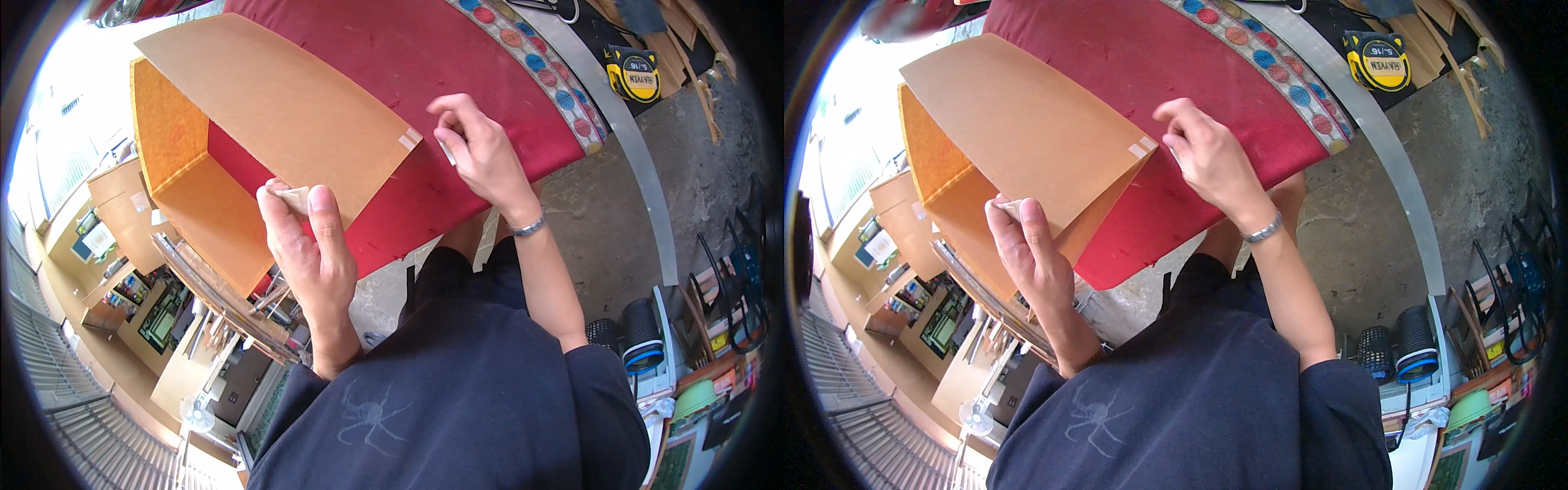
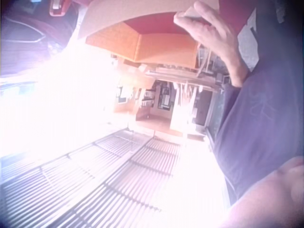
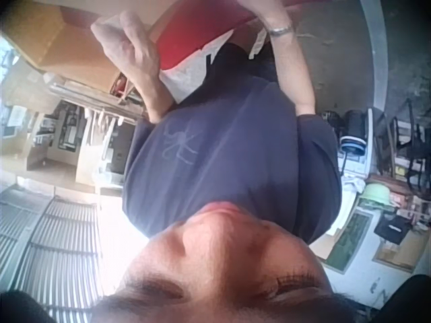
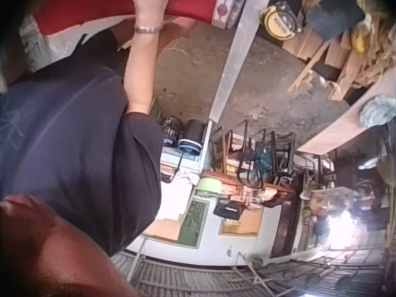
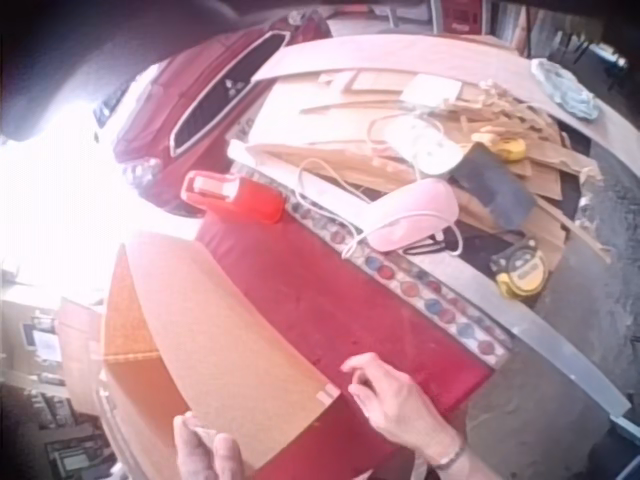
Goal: The person assembles small cardboard boxes by folding the flaps and securing them with adhesive tape. They handle multiple flat cardboard pieces, fold them into box shapes, and apply tape to the edges to hold the structure together.
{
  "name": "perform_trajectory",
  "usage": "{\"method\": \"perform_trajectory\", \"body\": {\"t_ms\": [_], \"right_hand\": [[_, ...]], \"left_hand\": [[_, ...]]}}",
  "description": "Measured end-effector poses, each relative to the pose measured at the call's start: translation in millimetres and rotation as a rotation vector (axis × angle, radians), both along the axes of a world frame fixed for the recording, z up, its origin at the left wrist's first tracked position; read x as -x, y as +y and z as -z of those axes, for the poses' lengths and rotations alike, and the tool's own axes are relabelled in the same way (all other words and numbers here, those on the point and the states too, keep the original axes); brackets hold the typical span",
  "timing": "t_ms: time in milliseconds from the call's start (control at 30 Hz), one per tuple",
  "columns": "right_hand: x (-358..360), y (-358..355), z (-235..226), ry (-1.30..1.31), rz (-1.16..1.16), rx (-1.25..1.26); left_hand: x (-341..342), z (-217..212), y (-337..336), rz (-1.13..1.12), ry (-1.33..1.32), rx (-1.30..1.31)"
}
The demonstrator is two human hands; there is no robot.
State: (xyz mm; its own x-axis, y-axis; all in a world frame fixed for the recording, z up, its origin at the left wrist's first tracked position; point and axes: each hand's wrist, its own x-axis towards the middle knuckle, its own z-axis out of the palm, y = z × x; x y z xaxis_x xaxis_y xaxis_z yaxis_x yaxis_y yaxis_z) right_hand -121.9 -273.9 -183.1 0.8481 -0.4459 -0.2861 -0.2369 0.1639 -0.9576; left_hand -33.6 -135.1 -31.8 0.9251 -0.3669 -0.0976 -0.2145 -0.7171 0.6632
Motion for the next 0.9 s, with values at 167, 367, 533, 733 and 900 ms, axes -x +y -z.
{"method": "perform_trajectory", "body": {"t_ms": [167, 367, 533, 733, 900], "right_hand": [[-16, 23, 7, -0.013, -0.089, 0.07], [-17, 33, 4, -0.021, -0.002, -0.056], [-13, 37, 13, -0.04, 0.016, -0.064], [-16, 35, 9, -0.049, 0.045, -0.067], [-17, 32, 13, -0.076, -0.001, 0.007]], "left_hand": [[0, -1, -1, 0.035, -0.018, -0.072], [1, -1, -3, 0.036, -0.007, -0.055], [0, -2, -4, 0.042, -0.02, -0.084], [-1, -3, -4, 0.063, -0.014, -0.087], [-2, -4, -3, 0.085, -0.045, -0.126]]}}
